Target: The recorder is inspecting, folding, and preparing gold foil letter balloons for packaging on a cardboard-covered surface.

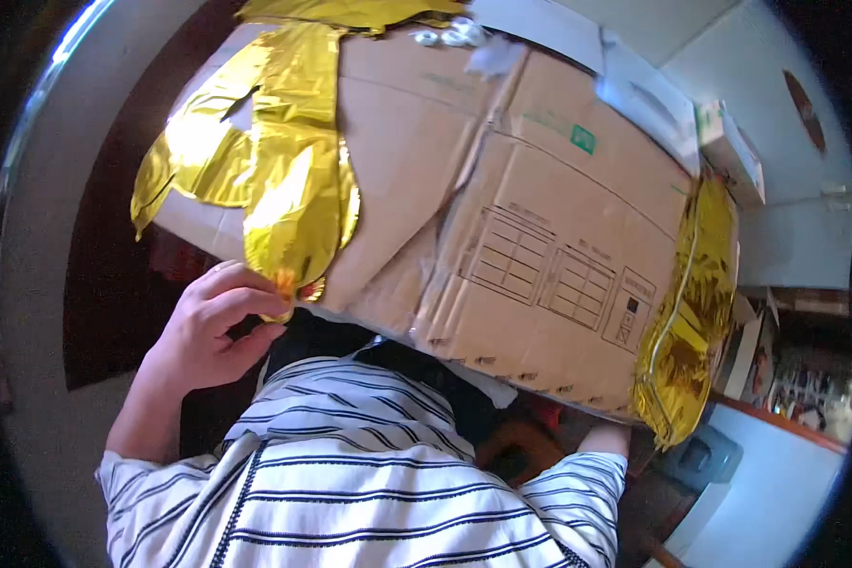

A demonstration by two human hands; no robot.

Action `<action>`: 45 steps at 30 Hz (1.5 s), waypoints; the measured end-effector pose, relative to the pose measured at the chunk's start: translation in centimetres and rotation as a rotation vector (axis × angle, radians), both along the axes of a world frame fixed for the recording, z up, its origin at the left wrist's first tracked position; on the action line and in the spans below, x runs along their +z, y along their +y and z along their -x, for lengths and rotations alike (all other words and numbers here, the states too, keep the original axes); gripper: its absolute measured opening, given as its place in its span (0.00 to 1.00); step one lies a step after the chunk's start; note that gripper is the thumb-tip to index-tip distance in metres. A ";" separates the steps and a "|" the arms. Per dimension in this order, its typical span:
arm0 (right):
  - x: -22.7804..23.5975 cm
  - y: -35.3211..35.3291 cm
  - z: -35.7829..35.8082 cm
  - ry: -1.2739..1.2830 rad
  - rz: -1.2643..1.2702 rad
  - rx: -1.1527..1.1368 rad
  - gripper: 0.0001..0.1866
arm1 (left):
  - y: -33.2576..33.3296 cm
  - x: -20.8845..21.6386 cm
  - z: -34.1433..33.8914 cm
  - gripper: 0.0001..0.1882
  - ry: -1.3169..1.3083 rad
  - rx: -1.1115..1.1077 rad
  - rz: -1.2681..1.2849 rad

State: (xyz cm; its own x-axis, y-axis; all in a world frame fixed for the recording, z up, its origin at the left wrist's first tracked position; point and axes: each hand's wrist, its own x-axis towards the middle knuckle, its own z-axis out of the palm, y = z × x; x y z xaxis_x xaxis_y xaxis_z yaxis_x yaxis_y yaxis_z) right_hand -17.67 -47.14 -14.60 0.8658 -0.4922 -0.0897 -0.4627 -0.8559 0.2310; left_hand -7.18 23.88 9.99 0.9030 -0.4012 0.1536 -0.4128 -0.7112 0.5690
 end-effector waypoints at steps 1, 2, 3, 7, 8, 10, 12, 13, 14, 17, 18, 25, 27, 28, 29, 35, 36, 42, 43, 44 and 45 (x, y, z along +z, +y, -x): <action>-0.1 -0.3 0.7 -0.029 -0.010 -0.023 0.13 | 0.3 -0.4 0.0 0.13 0.049 0.045 0.005; -0.3 -0.2 1.3 -0.076 -0.026 -0.055 0.13 | 0.4 -0.8 0.0 0.14 0.026 0.051 -0.041; -0.5 -0.3 1.1 -0.124 -0.040 -0.086 0.13 | 0.4 -1.2 0.0 0.14 0.003 0.051 -0.081; -2.1 0.0 -0.1 -0.448 -0.137 -0.324 0.13 | 0.9 -2.6 -0.2 0.11 0.073 0.082 -0.071; -2.6 0.2 -0.2 -0.560 -0.192 -0.424 0.13 | 0.9 -2.9 -0.3 0.09 0.082 0.081 -0.072; -3.5 0.2 -0.1 -0.797 -0.318 -0.629 0.13 | 0.8 -3.2 -0.2 0.08 0.129 0.059 -0.051; -3.8 0.0 0.0 -0.981 -0.612 -0.821 0.13 | 0.9 -3.6 -0.7 0.08 0.115 0.024 -0.078; -4.4 0.3 -0.5 -1.093 -0.788 -0.938 0.13 | 1.2 -3.9 -0.9 0.08 0.071 -0.008 -0.114; -4.8 0.5 -1.4 -1.169 -0.989 -1.000 0.13 | 1.3 -3.9 -0.8 0.09 0.023 -0.027 -0.148; -5.3 1.4 -4.4 -1.299 -1.416 -1.132 0.13 | 0.6 -3.1 -1.0 0.08 0.021 -0.044 -0.144; -5.4 1.7 -5.9 -1.321 -1.502 -1.137 0.13 | 0.8 -3.1 -0.9 0.08 0.007 -0.051 -0.155; -6.7 3.6 -10.6 -1.411 -1.735 -1.135 0.14 | 1.6 -3.3 1.4 0.17 0.005 0.038 -0.088; -7.7 3.9 -8.0 -1.429 -1.748 -1.118 0.14 | 1.5 -3.0 1.2 0.21 -0.001 0.045 -0.205; -8.2 4.1 -6.5 -1.431 -1.755 -1.108 0.14 | 1.5 -2.9 1.1 0.23 0.000 0.050 -0.264; -8.9 4.4 -4.9 -1.428 -1.766 -1.099 0.14 | 1.8 -3.1 1.0 0.28 -0.029 0.011 -0.300; -8.1 10.0 3.1 -1.555 -0.972 -0.774 0.13 | 2.3 -4.1 1.1 0.30 -0.132 -0.128 -0.377; -2.5 14.2 2.3 -1.505 -0.816 -0.672 0.14 | 2.7 -4.1 0.9 0.30 -0.173 -0.146 -0.406; 15.0 30.7 -4.0 -1.166 -0.566 0.508 0.08 | 5.9 -4.7 -0.6 0.25 -0.304 -0.358 -0.227; 17.0 33.7 -5.3 -1.070 -0.644 0.637 0.08 | 6.4 -5.2 -0.7 0.24 -0.330 -0.380 -0.227; 18.5 36.6 -7.0 -0.967 -0.717 0.770 0.07 | 6.2 -4.9 -0.6 0.24 -0.310 -0.360 -0.219; 19.3 39.0 -8.4 -0.852 -0.835 0.882 0.07 | 5.8 -4.4 -0.5 0.23 -0.289 -0.347 -0.203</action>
State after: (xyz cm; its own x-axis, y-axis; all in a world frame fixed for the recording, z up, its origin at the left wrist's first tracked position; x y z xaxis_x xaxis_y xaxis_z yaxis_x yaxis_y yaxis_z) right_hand -9.27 -8.12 4.72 0.7868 0.1443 0.6001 0.5233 -0.6715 -0.5246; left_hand -6.64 29.72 5.55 0.6430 -0.7183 0.2656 -0.7652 -0.5887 0.2605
